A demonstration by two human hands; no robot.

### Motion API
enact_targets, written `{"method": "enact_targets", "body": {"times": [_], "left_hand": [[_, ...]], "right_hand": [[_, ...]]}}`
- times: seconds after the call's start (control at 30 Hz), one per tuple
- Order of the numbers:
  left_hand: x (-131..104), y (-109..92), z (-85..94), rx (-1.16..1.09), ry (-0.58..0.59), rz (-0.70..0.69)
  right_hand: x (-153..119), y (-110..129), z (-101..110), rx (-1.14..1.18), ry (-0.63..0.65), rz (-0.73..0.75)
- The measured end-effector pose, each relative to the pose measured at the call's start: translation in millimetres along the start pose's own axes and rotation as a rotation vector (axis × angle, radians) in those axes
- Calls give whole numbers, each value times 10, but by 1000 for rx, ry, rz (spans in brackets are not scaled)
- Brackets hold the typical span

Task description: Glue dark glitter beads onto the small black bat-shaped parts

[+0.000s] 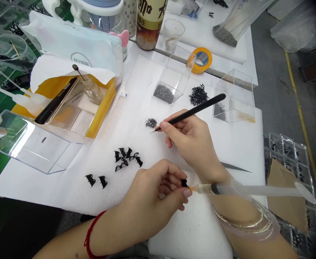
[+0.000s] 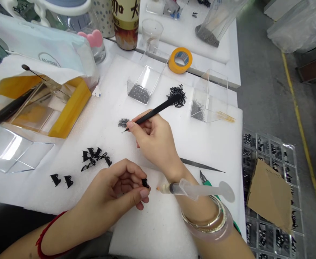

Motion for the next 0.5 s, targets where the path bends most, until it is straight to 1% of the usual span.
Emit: {"method": "enact_targets", "body": {"times": [0.13,0.23,0.37,0.5], "left_hand": [[6,-5,4,6,-5,7],[7,-9,4,6,-8,3],[9,-13,-3,14,-2,-3],[7,-15,-2,29,-2,-1]], "right_hand": [[-4,-17,1,-65,25,-7],[-10,-15,10,-48,37,1],[-13,-4,36,10,9,4],[3,-15,36,13,-23,3]]}}
Point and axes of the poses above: each hand's wrist, its own x-axis towards the middle knuckle, its own z-axis out of the back of the hand, y = z × x, the point moved 9 cm from there along x, towards the middle knuckle, and after that the axes turned 7 degrees about x, right-handed, at the moved point
